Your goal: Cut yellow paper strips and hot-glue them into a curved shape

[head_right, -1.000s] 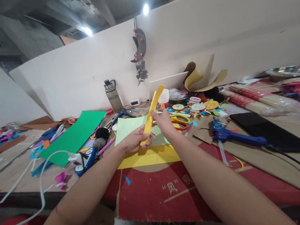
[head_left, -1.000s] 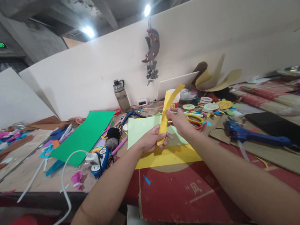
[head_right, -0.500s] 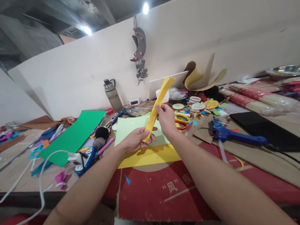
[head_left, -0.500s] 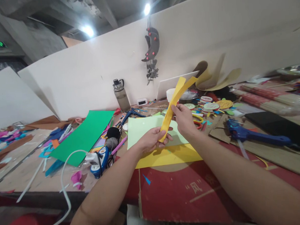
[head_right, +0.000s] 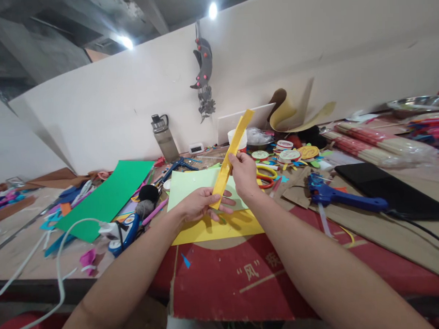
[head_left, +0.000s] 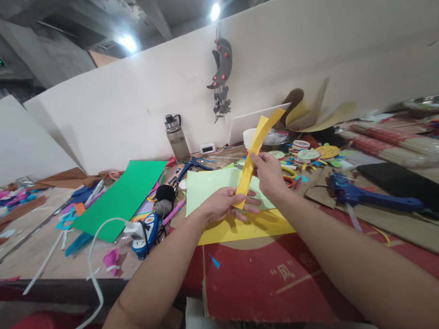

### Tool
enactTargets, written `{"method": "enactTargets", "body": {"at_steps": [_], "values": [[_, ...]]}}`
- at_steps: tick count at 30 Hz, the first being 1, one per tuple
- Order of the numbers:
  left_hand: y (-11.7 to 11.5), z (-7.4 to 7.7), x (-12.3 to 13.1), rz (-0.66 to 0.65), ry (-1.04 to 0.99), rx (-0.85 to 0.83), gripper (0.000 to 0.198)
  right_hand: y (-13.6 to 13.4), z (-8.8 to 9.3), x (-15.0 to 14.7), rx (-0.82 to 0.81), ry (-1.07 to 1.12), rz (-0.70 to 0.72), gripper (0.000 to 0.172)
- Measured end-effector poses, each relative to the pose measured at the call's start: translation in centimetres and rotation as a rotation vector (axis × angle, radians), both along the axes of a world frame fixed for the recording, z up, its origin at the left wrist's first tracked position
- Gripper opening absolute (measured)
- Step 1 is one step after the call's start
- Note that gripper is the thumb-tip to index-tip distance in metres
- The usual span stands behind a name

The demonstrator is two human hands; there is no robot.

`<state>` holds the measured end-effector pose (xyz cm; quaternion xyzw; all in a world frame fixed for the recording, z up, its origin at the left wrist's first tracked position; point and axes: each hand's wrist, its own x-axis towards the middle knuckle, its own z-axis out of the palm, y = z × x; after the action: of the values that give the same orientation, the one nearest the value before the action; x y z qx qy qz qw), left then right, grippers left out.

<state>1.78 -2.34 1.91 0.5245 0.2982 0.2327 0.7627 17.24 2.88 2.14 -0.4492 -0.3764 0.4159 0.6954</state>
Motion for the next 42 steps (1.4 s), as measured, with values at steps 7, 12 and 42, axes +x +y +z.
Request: {"method": "enactTargets", "body": {"at_steps": [7, 12, 42], "values": [[-0.11, 0.18, -0.36, -0.068, -0.008, 0.009, 0.043, -0.36, 0.40, -0.16, -0.024, 0.034, 0.063, 0.024], [-0.30, 0.25, -0.24, -0.041, 0.006, 0.042, 0.044, -0.37, 0.31, -0.26, -0.047, 0.039, 0.137, 0.026], [0.38, -0.56, -0.36, 0.103, 0.064, 0.071, 0.049, -0.38, -0.06, -0.50, -0.060, -0.039, 0.171, 0.025]]}}
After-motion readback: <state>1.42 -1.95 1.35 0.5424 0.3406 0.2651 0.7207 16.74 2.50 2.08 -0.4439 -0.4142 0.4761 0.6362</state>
